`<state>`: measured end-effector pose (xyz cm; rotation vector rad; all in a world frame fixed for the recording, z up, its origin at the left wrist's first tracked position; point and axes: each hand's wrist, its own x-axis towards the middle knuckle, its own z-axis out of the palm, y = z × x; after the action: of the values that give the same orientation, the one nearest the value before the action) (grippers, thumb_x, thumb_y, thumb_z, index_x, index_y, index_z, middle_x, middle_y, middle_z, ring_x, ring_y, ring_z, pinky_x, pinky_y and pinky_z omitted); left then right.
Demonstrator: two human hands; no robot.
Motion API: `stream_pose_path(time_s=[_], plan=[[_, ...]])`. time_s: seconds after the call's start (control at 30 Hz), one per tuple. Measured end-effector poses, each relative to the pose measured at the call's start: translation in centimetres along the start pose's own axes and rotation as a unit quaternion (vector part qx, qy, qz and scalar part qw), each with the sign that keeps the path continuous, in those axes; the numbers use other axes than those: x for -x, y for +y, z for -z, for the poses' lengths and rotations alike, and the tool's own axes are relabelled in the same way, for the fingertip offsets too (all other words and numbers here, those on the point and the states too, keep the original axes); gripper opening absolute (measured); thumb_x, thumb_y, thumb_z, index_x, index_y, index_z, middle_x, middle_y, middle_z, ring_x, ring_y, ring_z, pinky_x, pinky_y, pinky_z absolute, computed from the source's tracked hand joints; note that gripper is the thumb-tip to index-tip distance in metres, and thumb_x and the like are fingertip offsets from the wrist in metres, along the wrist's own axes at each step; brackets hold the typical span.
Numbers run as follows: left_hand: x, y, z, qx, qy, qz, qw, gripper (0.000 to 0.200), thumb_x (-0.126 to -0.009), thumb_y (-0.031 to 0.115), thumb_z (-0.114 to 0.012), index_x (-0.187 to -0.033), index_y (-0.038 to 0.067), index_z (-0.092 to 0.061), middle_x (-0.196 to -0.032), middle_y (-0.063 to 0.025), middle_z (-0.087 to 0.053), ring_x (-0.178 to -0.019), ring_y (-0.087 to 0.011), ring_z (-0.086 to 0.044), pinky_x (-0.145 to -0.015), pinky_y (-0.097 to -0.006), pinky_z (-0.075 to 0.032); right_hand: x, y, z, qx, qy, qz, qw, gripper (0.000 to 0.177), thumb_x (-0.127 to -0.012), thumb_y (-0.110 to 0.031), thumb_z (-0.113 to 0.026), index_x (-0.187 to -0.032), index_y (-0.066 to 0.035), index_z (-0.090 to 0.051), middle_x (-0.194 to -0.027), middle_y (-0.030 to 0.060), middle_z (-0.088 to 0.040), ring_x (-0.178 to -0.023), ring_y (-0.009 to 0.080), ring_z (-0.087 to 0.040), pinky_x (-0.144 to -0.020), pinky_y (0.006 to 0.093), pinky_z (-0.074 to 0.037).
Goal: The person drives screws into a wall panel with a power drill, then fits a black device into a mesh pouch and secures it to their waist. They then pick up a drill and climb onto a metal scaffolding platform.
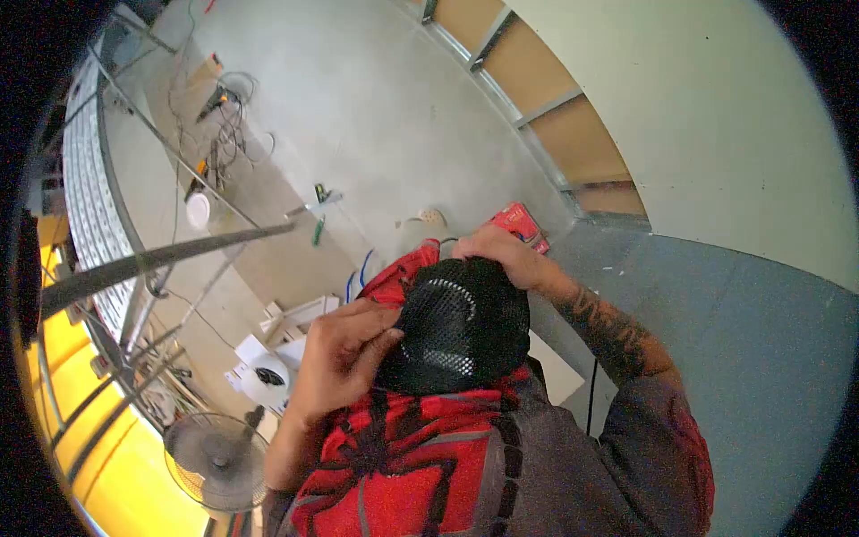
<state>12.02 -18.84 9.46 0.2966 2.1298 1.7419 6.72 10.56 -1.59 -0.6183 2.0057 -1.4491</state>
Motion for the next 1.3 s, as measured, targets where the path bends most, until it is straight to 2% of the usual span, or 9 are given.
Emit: stream_pose_path(time_s=[0.07, 0.27, 0.5, 0.57, 0.67, 0.9, 1.07, 1.17, 1.3], plan=[[0.0, -0.2, 0.0, -0.001, -0.019, -0.017, 1.000, 0.015, -0.081, -0.002, -0.063, -0.096, -0.004, -0.065, -0.085, -0.0175, -0.063, -0.076, -0.0300, -0.062, -0.070, -0.0333, -0.049, -0.5, -2.5, 0.5, -0.165, -0.041, -0.141, 0.975, 0.047, -0.098, -0.032, -0.037, -0.088, 0.007, -0.063, -0.084, 0.0057, -0.063, -0.080, 0.0115, -0.056, -0.075, 0.0265, -0.043], [0.1, -2.4, -0.2, 0.041, 0.005, -0.027, 0.999, 0.020, -0.083, -0.002, -0.062, -0.102, -0.001, -0.067, -0.080, -0.0154, -0.064, -0.070, -0.0276, -0.061, -0.067, -0.0338, -0.049, 1.3, -1.2, -0.3, -0.165, 0.050, -0.222, 0.960, 0.043, -0.099, -0.031, -0.041, -0.091, 0.003, -0.066, -0.087, 0.0087, -0.066, -0.091, 0.0183, -0.059, -0.088, 0.0303, -0.042], [-0.1, -4.4, 0.2, 0.075, 0.021, 0.048, 0.996, 0.019, -0.089, 0.001, -0.058, -0.107, -0.001, -0.066, -0.080, -0.0146, -0.067, -0.072, -0.0180, -0.061, -0.072, -0.0308, -0.049, 0.7, -2.4, -1.1, 0.030, 0.114, -0.136, 0.984, 0.055, -0.100, -0.042, -0.038, -0.100, 0.003, -0.068, -0.092, 0.0107, -0.067, -0.095, 0.0213, -0.060, -0.092, 0.0310, -0.042], [-1.3, -5.9, 0.2, 0.087, 0.025, 0.075, 0.993, 0.019, -0.091, 0.003, -0.057, -0.107, -0.002, -0.066, -0.079, -0.0135, -0.067, -0.073, -0.0143, -0.060, -0.072, -0.0300, -0.049, -0.6, 0.2, -0.5, -0.170, 0.057, -0.348, 0.920, 0.065, -0.100, -0.051, -0.033, -0.105, 0.005, -0.065, -0.099, 0.0125, -0.067, -0.096, 0.0219, -0.061, -0.091, 0.0314, -0.043], [-4.1, -9.0, 0.4, 0.106, -0.010, 0.169, 0.980, 0.020, -0.093, 0.009, -0.055, -0.106, -0.004, -0.066, -0.077, -0.0119, -0.067, -0.074, -0.0102, -0.057, -0.070, -0.0277, -0.048, -1.3, 4.9, 0.4, -0.106, 0.019, -0.390, 0.915, 0.072, -0.099, -0.057, -0.030, -0.110, 0.006, -0.062, -0.105, 0.0144, -0.066, -0.095, 0.0210, -0.061, -0.090, 0.0314, -0.044], [-3.2, -11.3, 1.7, 0.078, 0.026, 0.173, 0.981, 0.034, -0.095, 0.016, -0.054, -0.124, -0.003, -0.057, -0.096, -0.0088, -0.069, -0.082, -0.0123, -0.062, -0.078, -0.0275, -0.048, -0.2, 4.4, 1.8, 0.015, 0.021, -0.312, 0.950, 0.063, -0.099, -0.054, -0.033, -0.118, 0.000, -0.060, -0.109, 0.0124, -0.064, -0.104, 0.0200, -0.058, -0.092, 0.0317, -0.044], [-1.4, -12.5, 3.2, 0.046, 0.064, 0.151, 0.985, 0.029, -0.091, 0.008, -0.058, -0.118, -0.002, -0.060, -0.086, -0.0092, -0.069, -0.076, -0.0128, -0.063, -0.072, -0.0271, -0.050, 5.3, 4.8, 2.8, -0.315, 0.051, -0.377, 0.870, 0.057, -0.098, -0.047, -0.044, -0.137, -0.005, -0.045, -0.134, 0.0097, -0.050, -0.115, 0.0222, -0.053, -0.098, 0.0337, -0.040], [-2.1, -10.3, 2.9, 0.029, 0.037, 0.160, 0.986, 0.030, -0.088, 0.007, -0.061, -0.117, 0.000, -0.062, -0.090, -0.0100, -0.069, -0.082, -0.0145, -0.063, -0.074, -0.0279, -0.050, 6.0, 1.5, 2.6, -0.319, 0.038, -0.318, 0.892, 0.074, -0.092, -0.055, -0.050, -0.148, -0.011, -0.028, -0.146, 0.0110, -0.039, -0.123, 0.0234, -0.049, -0.102, 0.0409, -0.038], [-6.1, -3.5, 0.5, -0.112, 0.000, -0.065, 0.992, 0.042, -0.081, 0.013, -0.070, -0.122, 0.008, -0.061, -0.113, -0.0124, -0.061, -0.099, -0.0285, -0.062, -0.080, -0.0367, -0.050, 4.2, 0.0, 1.7, -0.201, -0.015, -0.171, 0.964, 0.070, -0.094, -0.049, -0.050, -0.147, -0.007, -0.031, -0.145, 0.0124, -0.041, -0.127, 0.0222, -0.045, -0.106, 0.0354, -0.034]])
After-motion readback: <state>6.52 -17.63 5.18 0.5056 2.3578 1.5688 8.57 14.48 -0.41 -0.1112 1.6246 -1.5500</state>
